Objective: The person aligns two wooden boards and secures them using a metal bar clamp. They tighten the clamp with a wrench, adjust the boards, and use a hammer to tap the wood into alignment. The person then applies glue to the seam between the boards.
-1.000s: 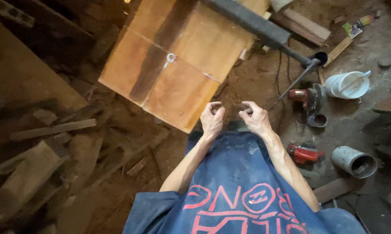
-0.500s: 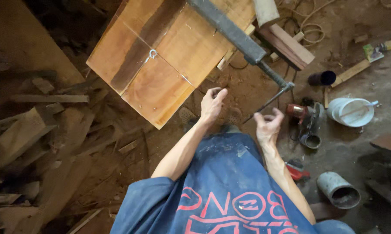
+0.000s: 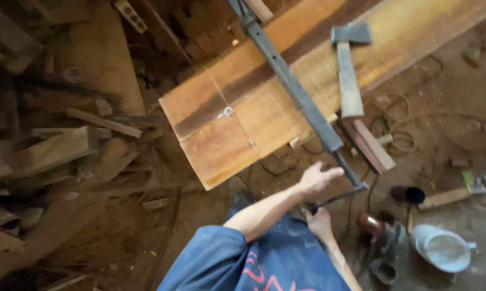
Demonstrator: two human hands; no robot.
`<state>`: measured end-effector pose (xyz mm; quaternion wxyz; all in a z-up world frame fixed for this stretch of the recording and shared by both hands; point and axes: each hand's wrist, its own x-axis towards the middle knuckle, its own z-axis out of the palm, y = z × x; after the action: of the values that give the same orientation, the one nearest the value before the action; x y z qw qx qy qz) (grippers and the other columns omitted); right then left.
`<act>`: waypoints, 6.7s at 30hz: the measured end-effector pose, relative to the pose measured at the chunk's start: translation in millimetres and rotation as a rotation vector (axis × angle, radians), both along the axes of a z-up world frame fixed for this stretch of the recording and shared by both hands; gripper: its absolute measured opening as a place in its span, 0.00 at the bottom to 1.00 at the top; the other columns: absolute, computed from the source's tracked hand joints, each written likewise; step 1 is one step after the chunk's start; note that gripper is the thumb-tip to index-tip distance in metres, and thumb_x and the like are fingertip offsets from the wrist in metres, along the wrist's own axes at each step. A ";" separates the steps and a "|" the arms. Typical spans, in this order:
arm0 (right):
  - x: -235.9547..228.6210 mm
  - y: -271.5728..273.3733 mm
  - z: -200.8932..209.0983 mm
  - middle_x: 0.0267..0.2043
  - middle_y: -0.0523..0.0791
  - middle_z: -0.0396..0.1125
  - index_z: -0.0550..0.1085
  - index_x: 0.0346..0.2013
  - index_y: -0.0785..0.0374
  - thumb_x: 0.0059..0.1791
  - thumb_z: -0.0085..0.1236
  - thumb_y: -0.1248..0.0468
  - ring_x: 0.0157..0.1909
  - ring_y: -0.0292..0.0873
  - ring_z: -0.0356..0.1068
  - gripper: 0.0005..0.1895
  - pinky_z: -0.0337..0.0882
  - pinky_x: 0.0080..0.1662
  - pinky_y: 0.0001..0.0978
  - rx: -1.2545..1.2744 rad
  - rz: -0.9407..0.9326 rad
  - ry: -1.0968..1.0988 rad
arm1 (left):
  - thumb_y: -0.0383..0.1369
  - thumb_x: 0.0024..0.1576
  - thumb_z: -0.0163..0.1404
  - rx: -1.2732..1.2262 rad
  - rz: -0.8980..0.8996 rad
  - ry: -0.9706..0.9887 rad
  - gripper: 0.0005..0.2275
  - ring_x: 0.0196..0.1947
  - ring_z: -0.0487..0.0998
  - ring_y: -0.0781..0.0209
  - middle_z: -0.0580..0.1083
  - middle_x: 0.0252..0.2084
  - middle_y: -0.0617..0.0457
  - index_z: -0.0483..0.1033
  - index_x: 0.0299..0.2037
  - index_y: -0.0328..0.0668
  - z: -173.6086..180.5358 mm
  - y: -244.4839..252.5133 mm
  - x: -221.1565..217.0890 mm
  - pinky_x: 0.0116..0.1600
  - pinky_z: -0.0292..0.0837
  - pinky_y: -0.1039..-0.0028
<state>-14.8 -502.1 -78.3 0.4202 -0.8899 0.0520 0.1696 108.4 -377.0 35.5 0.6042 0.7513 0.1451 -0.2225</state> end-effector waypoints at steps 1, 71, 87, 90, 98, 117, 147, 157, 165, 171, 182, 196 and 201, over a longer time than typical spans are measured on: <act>-1.2 0.0 2.3 0.33 0.56 0.77 0.81 0.35 0.68 0.44 0.67 0.57 0.38 0.50 0.79 0.15 0.75 0.41 0.42 -0.003 -0.023 0.030 | 0.61 0.45 0.55 -0.068 -0.016 0.061 0.42 0.45 0.82 0.48 0.80 0.47 0.37 0.74 0.58 0.27 2.6 -3.9 -4.7 0.49 0.77 0.63; 61.0 45.3 220.9 0.46 0.48 0.64 0.69 0.48 0.69 0.63 0.48 0.64 0.45 0.42 0.64 0.09 0.68 0.47 0.35 -0.158 -0.749 -0.953 | 0.64 0.43 0.57 -0.623 0.409 0.399 0.36 0.39 0.71 0.65 0.75 0.55 0.60 0.77 0.58 0.52 -126.0 66.4 68.8 0.38 0.63 0.72; 23.8 21.2 -6.1 0.48 0.51 0.75 0.77 0.53 0.69 0.50 0.54 0.69 0.50 0.49 0.75 0.17 0.72 0.52 0.41 0.087 -0.550 -0.229 | 0.60 0.42 0.59 -0.589 0.519 0.392 0.32 0.33 0.72 0.67 0.76 0.42 0.63 0.78 0.52 0.48 -93.2 69.6 69.2 0.35 0.67 0.73; 56.8 -8.7 -16.5 0.35 0.46 0.73 0.75 0.49 0.65 0.49 0.48 0.49 0.38 0.46 0.70 0.24 0.71 0.39 0.41 0.917 -1.229 0.487 | 0.60 0.46 0.60 -0.601 0.516 0.424 0.33 0.34 0.70 0.63 0.74 0.41 0.54 0.80 0.53 0.43 -103.8 68.8 66.2 0.35 0.65 0.70; 97.6 -94.7 0.2 0.33 0.45 0.71 0.75 0.40 0.67 0.50 0.43 0.47 0.37 0.45 0.69 0.25 0.68 0.41 0.38 1.471 -1.159 0.279 | 0.59 0.45 0.62 -0.474 0.588 0.276 0.38 0.50 0.74 0.57 0.76 0.59 0.49 0.77 0.58 0.36 -106.6 58.6 66.5 0.53 0.70 0.66; 108.5 -111.9 38.3 0.37 0.42 0.73 0.75 0.43 0.58 0.53 0.58 0.59 0.40 0.41 0.70 0.07 0.69 0.41 0.36 1.080 -1.015 0.283 | 0.56 0.53 0.57 -0.326 0.574 -0.154 0.34 0.62 0.72 0.52 0.74 0.62 0.45 0.75 0.61 0.34 -77.6 61.8 57.5 0.67 0.63 0.66; 97.3 -2.9 164.5 0.44 0.45 0.70 0.67 0.60 0.71 0.55 0.50 0.75 0.44 0.40 0.73 0.18 0.77 0.51 0.32 0.214 -0.715 -0.736 | 0.60 0.44 0.58 0.179 -0.214 0.253 0.37 0.48 0.80 0.53 0.80 0.48 0.39 0.81 0.50 0.29 -36.5 122.4 -7.8 0.54 0.71 0.67; 97.4 -11.6 155.7 0.46 0.47 0.69 0.64 0.63 0.72 0.56 0.48 0.76 0.46 0.42 0.72 0.20 0.77 0.53 0.33 0.200 -0.656 -0.697 | 0.49 0.59 0.49 -0.774 -0.008 0.102 0.19 0.22 0.64 0.71 0.80 0.36 0.50 0.80 0.45 0.39 39.2 271.1 33.0 0.28 0.57 0.77; 93.1 -5.3 161.7 0.48 0.49 0.69 0.62 0.63 0.72 0.56 0.47 0.77 0.48 0.44 0.73 0.20 0.76 0.54 0.34 0.108 -0.617 -0.678 | 0.57 0.55 0.55 -0.371 0.397 -0.200 0.30 0.26 0.69 0.62 0.74 0.32 0.49 0.80 0.46 0.30 83.7 229.5 188.2 0.29 0.63 0.71; 100.0 4.5 166.0 0.46 0.50 0.70 0.64 0.60 0.72 0.55 0.47 0.77 0.47 0.44 0.74 0.18 0.76 0.53 0.36 0.007 -0.665 -0.703 | 0.65 0.38 0.56 0.196 0.400 -0.090 0.43 0.56 0.76 0.44 0.77 0.53 0.39 0.73 0.58 0.39 104.8 170.5 279.1 0.60 0.68 0.60; 112.0 -1.1 176.8 0.41 0.50 0.69 0.60 0.57 0.71 0.54 0.44 0.75 0.40 0.45 0.73 0.16 0.74 0.44 0.37 0.034 -0.760 -0.500 | 0.57 0.39 0.64 0.746 0.486 -0.501 0.47 0.67 0.60 0.33 0.56 0.71 0.37 0.62 0.68 0.42 86.9 173.0 259.2 0.62 0.62 0.46; 131.9 -10.3 186.6 0.33 0.51 0.65 0.59 0.51 0.69 0.51 0.44 0.75 0.27 0.46 0.68 0.14 0.66 0.28 0.39 0.067 -0.744 -0.230 | 0.49 0.36 0.65 0.361 0.604 0.090 0.47 0.62 0.70 0.38 0.64 0.64 0.31 0.61 0.63 0.26 64.8 204.2 311.6 0.63 0.67 0.62; 125.2 5.7 207.2 0.30 0.51 0.64 0.58 0.48 0.69 0.50 0.45 0.75 0.22 0.46 0.66 0.13 0.64 0.22 0.40 0.035 -0.825 -0.191 | 0.40 0.36 0.62 0.110 0.748 0.157 0.26 0.44 0.82 0.47 0.79 0.43 0.36 0.78 0.41 0.25 59.2 213.2 334.0 0.49 0.77 0.64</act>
<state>110.4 -496.4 128.9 0.4707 -0.7991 0.3617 -0.0950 442.4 -163.8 94.7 0.5894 0.6585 0.4666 -0.0353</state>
